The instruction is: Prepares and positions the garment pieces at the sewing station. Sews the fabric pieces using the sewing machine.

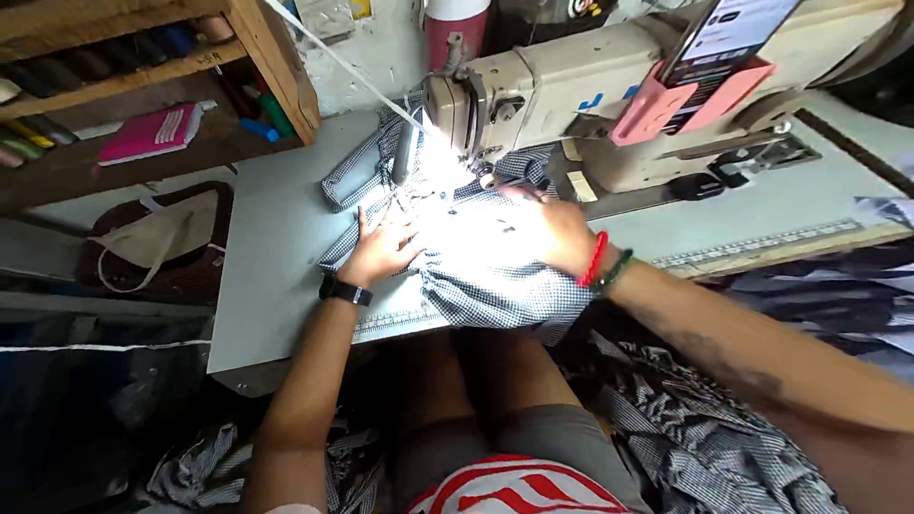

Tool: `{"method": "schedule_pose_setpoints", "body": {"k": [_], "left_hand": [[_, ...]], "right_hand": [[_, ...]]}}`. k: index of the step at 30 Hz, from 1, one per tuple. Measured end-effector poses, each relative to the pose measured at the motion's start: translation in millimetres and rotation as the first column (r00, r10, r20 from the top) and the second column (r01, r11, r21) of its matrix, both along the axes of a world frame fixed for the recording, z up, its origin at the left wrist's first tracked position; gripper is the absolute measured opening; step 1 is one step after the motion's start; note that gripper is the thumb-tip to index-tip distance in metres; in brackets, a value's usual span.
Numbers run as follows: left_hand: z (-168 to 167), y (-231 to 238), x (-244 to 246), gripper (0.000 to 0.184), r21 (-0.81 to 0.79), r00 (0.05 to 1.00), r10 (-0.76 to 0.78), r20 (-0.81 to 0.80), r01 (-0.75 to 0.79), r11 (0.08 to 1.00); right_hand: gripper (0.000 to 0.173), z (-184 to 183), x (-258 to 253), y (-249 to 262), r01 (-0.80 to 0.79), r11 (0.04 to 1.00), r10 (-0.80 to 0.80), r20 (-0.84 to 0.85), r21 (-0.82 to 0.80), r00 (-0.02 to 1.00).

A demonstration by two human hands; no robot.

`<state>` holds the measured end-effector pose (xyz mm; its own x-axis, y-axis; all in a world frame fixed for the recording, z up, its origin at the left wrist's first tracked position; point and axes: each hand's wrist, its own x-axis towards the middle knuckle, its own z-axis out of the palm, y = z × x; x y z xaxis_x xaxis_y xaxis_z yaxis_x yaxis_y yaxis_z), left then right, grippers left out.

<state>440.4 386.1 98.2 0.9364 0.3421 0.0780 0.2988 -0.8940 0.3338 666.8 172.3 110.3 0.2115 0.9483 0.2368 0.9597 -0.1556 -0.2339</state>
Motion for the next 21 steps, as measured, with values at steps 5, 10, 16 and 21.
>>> {"method": "schedule_pose_setpoints", "body": {"k": [5,10,16,21], "left_hand": [[-5.8,2.6,0.6,0.050,-0.005,1.000,-0.009,0.029,0.009,1.000],[-2.5,2.7,0.8,0.049,-0.012,0.999,0.000,0.037,0.000,1.000],[-6.4,7.3,4.3,0.060,-0.023,1.000,0.012,-0.014,-0.012,1.000],[22.4,-3.7,2.4,0.069,-0.112,0.981,-0.019,-0.194,-0.003,0.994]], "right_hand": [[0.053,6.3,-121.6,7.0,-0.280,0.956,0.268,0.129,0.089,0.955],[0.015,2.0,-137.0,31.5,-0.159,0.981,0.171,0.104,-0.109,0.980],[0.012,-8.1,-207.8,-65.1,-0.619,0.605,0.594,-0.234,-0.501,0.770],[0.012,4.4,-164.6,-31.3,-0.308,0.947,0.310,-0.005,0.088,0.951]]}}
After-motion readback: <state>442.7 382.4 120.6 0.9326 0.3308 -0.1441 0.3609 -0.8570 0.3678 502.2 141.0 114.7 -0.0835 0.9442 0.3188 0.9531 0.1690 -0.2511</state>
